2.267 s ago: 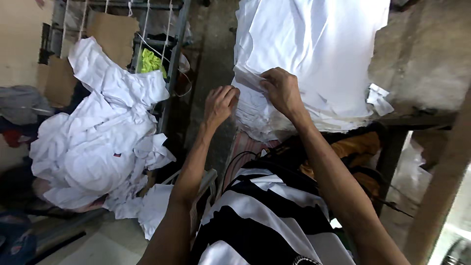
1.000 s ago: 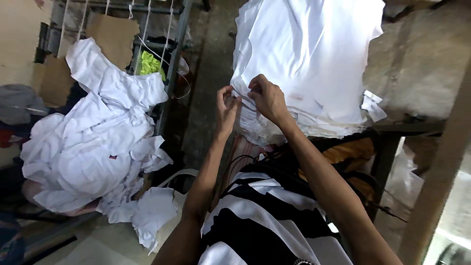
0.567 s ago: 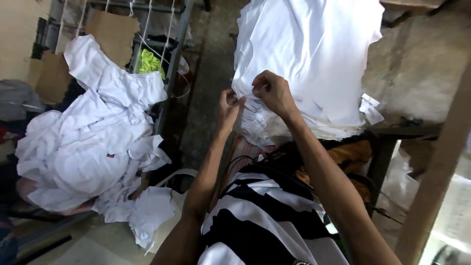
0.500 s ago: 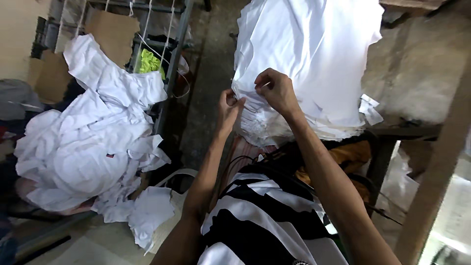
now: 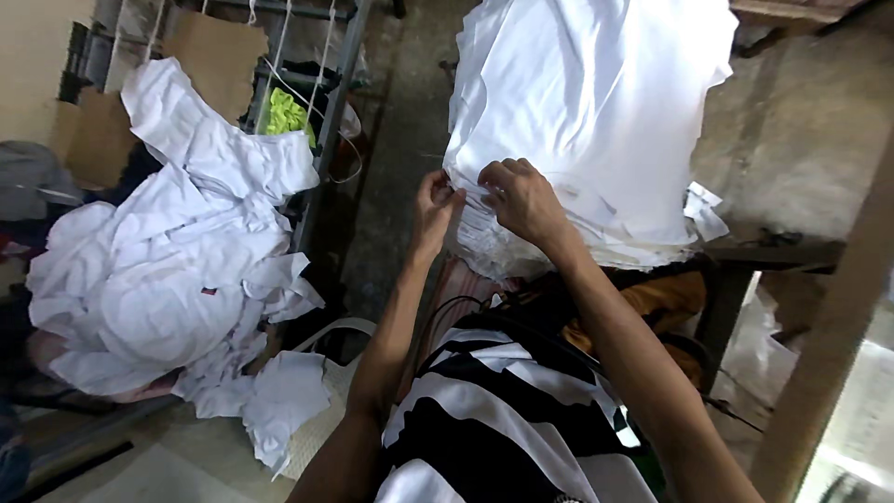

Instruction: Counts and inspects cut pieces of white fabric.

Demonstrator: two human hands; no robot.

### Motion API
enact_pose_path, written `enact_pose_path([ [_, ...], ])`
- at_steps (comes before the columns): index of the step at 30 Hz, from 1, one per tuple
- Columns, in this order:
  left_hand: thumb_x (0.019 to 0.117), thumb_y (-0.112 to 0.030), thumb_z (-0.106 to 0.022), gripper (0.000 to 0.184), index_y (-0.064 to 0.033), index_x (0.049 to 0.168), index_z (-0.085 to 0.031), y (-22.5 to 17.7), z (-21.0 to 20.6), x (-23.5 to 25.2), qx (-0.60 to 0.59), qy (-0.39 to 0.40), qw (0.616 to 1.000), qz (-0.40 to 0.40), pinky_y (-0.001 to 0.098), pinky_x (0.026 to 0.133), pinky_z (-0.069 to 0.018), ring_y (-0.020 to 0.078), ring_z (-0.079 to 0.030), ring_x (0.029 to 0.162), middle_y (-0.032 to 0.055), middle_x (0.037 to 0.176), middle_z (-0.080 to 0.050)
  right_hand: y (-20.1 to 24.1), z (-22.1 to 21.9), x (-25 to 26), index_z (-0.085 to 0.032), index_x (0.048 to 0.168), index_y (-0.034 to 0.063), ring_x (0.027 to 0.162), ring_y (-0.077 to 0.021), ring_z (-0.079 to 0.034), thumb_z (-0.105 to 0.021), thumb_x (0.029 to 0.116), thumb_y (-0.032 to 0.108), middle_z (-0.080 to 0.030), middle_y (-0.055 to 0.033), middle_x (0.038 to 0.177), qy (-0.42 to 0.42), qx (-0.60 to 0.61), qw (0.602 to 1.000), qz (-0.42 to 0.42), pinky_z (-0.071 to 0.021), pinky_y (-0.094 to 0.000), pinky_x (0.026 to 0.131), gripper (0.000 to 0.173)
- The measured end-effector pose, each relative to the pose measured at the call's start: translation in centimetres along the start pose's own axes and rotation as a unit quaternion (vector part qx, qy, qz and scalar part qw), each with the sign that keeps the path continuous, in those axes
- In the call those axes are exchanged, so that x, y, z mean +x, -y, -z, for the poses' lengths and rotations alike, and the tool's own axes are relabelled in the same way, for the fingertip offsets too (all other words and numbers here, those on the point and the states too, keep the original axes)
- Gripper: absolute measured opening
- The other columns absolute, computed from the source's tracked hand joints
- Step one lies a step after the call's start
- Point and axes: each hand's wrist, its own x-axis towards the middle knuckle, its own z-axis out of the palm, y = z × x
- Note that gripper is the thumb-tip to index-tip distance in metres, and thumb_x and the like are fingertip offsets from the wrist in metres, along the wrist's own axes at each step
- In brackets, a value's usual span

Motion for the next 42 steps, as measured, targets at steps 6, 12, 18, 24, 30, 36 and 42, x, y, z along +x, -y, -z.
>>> enact_pose_path([
  [6,0.0956,-0.007,-0.067,0.039,-0.0006,0.132,-0.053,-0.1,-0.1,0.0,0.008,-0.004,1.0,-0.012,0.0379,0.088,-0.0594,0.0202,-0.066,0.103,0.0134,0.119,-0.062,-1.2,1.0,0.5,-0.067,0.116,0.0042,0.094,-0.0256,-0.07,-0.058,0.1001,0.004,-0.07,-0.0133,0.103,-0.088,0.102,0.99,-0.037,-0.0587,-0.044,0.086,0.018],
  [12,0.1025,-0.01,-0.059,0.033,0.0031,0.133,-0.056,-0.5,-0.2,-0.2,-0.022,-0.008,1.0,0.01,0.0397,0.09,-0.0604,0.022,-0.068,0.102,0.0156,0.122,-0.063,-1.4,1.1,0.5,-0.072,0.105,0.0044,0.093,-0.0198,-0.067,-0.056,0.0966,-0.002,-0.068,-0.0116,0.101,-0.161,0.143,0.976,-0.041,-0.057,-0.034,0.084,0.019],
  [18,0.1079,-0.012,-0.05,0.027,0.0029,0.126,-0.064,-0.5,-0.2,-0.3,-0.025,-0.007,1.0,0.003,0.0368,0.092,-0.0593,0.0176,-0.069,0.1,0.0115,0.115,-0.069,0.4,-0.4,-0.4,-0.075,0.105,0.007,0.107,-0.0322,-0.063,-0.064,0.0915,0.017,-0.066,-0.0153,0.112,-0.085,0.06,0.995,-0.008,-0.0544,-0.0472,0.088,0.02],
  [24,0.1042,-0.007,-0.055,0.024,0.002,0.122,-0.068,-0.3,0.1,0.2,0.023,0.003,0.998,-0.052,0.0362,0.089,-0.0594,0.0177,-0.068,0.098,0.0116,0.114,-0.069,1.2,-2.4,-0.6,-0.072,0.111,0.0054,0.103,-0.0374,-0.061,-0.068,0.0952,0.036,-0.064,-0.018,0.113,-0.129,-0.105,0.986,0.015,-0.0489,-0.0508,0.082,0.035],
  [30,0.1027,-0.002,-0.056,0.022,0.0047,0.12,-0.068,-1.8,0.7,1.0,0.006,0.001,1.0,-0.026,0.0393,0.089,-0.0622,0.0233,-0.072,0.098,0.0159,0.117,-0.069,1.8,-1.1,-0.9,-0.072,0.106,0.0046,0.105,-0.0364,-0.061,-0.064,0.0989,0.017,-0.064,-0.0161,0.117,-0.15,0.003,0.988,-0.048,-0.0513,-0.0518,0.081,0.016],
  [36,0.1001,-0.008,-0.064,0.018,0.0035,0.112,-0.07,-2.6,1.2,1.3,0.056,-0.011,0.998,0.009,0.0358,0.086,-0.0628,0.0192,-0.071,0.094,0.0132,0.111,-0.068,0.8,-1.0,0.3,-0.076,0.101,0.0067,0.107,-0.0324,-0.065,-0.063,0.0996,0.026,-0.07,-0.013,0.112,-0.115,0.064,0.987,-0.094,-0.0533,-0.0496,0.087,0.024],
  [42,0.0968,-0.003,-0.067,0.018,-0.0003,0.114,-0.071,-2.6,1.7,1.2,0.081,0.006,0.997,-0.015,0.0351,0.084,-0.0625,0.0194,-0.071,0.095,0.0126,0.116,-0.069,1.5,-1.3,-0.6,-0.076,0.104,0.0084,0.106,-0.0361,-0.061,-0.071,0.0965,0.035,-0.066,-0.0148,0.115,-0.101,0.03,0.992,-0.064,-0.05,-0.0534,0.084,0.028],
])
